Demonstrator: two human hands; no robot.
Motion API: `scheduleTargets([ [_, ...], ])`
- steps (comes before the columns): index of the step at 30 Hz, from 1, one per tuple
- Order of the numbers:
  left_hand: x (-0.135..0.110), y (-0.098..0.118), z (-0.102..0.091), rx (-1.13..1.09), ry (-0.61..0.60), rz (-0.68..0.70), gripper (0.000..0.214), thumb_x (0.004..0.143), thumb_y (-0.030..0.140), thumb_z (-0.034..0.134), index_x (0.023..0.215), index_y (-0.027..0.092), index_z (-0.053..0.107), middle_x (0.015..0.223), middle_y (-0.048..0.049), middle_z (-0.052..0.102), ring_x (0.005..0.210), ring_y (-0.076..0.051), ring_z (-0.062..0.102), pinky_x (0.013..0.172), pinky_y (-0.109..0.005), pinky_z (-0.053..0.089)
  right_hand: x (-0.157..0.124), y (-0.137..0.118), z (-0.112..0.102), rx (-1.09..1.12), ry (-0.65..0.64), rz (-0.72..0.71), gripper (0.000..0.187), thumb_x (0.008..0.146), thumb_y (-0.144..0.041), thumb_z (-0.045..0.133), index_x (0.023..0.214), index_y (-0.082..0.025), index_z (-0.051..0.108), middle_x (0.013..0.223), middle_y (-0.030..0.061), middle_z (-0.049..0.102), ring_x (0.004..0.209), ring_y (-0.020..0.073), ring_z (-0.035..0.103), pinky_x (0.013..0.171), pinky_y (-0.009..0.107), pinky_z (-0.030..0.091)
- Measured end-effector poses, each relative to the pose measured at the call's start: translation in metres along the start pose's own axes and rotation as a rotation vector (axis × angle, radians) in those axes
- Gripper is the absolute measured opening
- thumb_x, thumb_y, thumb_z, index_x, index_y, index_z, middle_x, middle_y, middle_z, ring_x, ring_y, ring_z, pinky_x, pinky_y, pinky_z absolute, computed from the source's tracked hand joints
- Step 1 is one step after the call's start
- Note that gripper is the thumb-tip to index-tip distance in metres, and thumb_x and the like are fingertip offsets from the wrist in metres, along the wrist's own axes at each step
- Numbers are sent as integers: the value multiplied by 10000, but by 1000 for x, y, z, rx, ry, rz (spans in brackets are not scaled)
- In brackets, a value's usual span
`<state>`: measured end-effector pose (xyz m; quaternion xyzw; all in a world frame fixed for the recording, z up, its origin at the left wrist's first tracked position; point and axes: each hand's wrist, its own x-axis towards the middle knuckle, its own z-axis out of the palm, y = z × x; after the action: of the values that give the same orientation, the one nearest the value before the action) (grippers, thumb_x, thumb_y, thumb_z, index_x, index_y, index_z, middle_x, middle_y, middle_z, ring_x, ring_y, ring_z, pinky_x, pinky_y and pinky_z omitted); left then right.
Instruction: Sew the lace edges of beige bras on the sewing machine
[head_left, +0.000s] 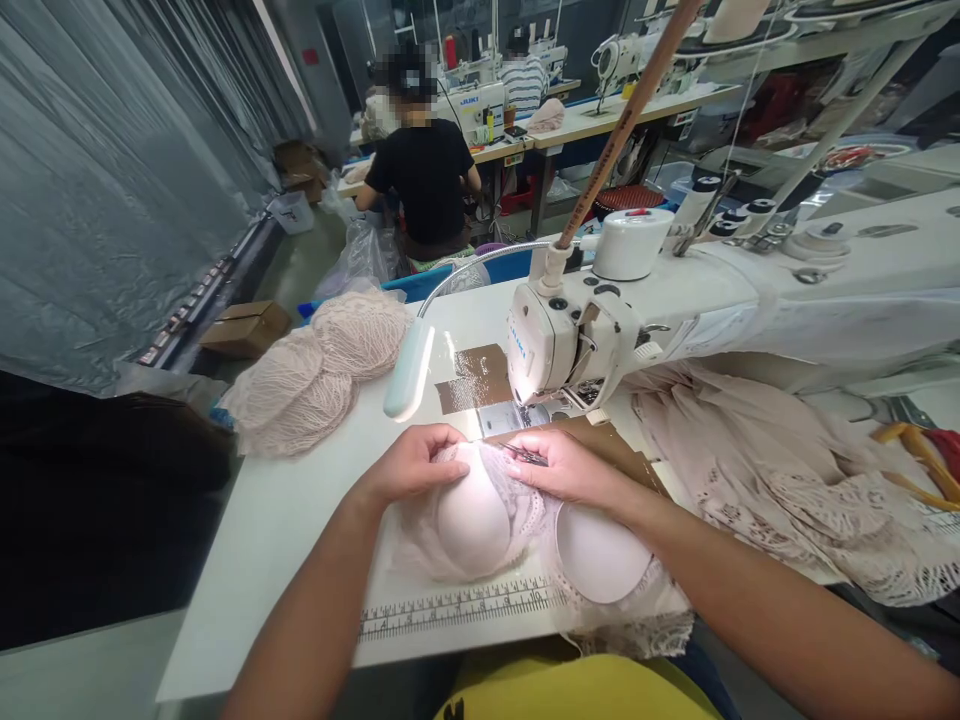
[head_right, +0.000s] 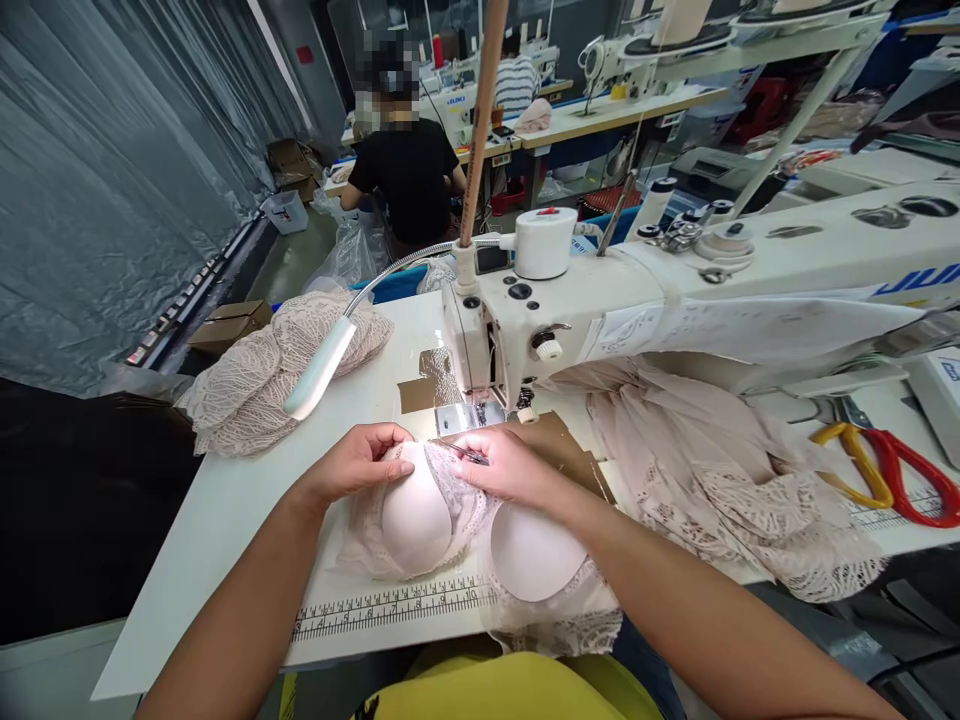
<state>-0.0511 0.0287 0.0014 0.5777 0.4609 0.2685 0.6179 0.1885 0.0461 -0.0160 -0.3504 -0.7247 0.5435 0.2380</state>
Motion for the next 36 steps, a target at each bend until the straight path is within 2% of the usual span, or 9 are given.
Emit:
scheduleTargets([
  [3, 1, -1, 3, -11, 10, -14, 285, 721, 353, 725, 888, 142, 635, 814, -23, 602, 733, -140, 542, 667, -235, 432, -1, 3, -1, -58, 17, 8, 203, 830, -306, 555, 683, -167, 541, 635, -25, 503, 615, 126, 469, 577, 260, 378],
  [6, 3, -1, 10, 29, 37, 2, 274, 717, 344, 721, 888, 149, 633, 825, -18, 603, 740, -145, 543, 671, -235, 432, 1, 4, 0, 28, 28, -5, 152, 803, -311, 597, 823, -161, 579, 766, 4, 566, 732, 151, 525, 670, 275, 427],
  [9, 5, -1, 21, 128, 72, 53, 228, 718, 298, 712, 882, 166, 625, 841, -6, 597, 756, -139, 532, 666, -217, 416, 3, 2, 3, 86, 43, -1, 249, 782, -342, 637, 939, -156, 582, 852, 26, 580, 799, 170, 536, 707, 287, 438],
  [11, 5, 0, 28, 182, 104, 74, 227, 723, 278, 702, 909, 179, 617, 845, 0, 591, 752, -135, 524, 655, -209, 405, 3, -1, 4, 44, 31, -14, 214, 814, -374, 604, 818, -161, 573, 757, 5, 538, 724, 152, 502, 636, 268, 409],
  [14, 5, 0, 34, 214, 149, 82, 253, 729, 285, 696, 948, 192, 609, 832, 5, 581, 737, -132, 516, 644, -209, 399, 2, -3, 5, -31, 48, -56, 282, 856, -372, 548, 667, -168, 499, 653, -22, 441, 643, 126, 430, 564, 251, 339],
  [20, 7, -3, 32, 173, 116, 41, 246, 738, 370, 692, 858, 166, 626, 821, -12, 599, 760, -152, 537, 655, -223, 415, 0, -6, 4, -68, 89, -80, 238, 861, -324, 540, 688, -159, 535, 697, 0, 512, 682, 138, 465, 598, 257, 370],
  [25, 9, -5, 35, 138, 90, 14, 285, 735, 408, 696, 832, 145, 648, 782, -17, 588, 719, -144, 522, 618, -217, 399, -1, -9, 5, -49, 58, -120, 201, 875, -293, 513, 781, -159, 630, 766, 27, 622, 737, 169, 562, 658, 282, 442],
  [31, 8, -4, 37, 10, 45, -20, 311, 752, 423, 684, 812, 120, 646, 755, -30, 592, 684, -139, 528, 600, -222, 409, -2, 0, 4, 40, 113, -95, 252, 865, -325, 545, 1043, -180, 651, 1041, 75, 670, 986, 226, 608, 879, 368, 482],
  [36, 9, -4, 35, -103, 5, -46, 297, 752, 394, 701, 855, 116, 687, 764, -47, 643, 694, -152, 569, 633, -239, 440, -4, 10, -5, 75, 112, -49, 464, 907, -468, 467, 1201, -125, 572, 899, 87, 669, 864, 209, 628, 815, 368, 502],
])
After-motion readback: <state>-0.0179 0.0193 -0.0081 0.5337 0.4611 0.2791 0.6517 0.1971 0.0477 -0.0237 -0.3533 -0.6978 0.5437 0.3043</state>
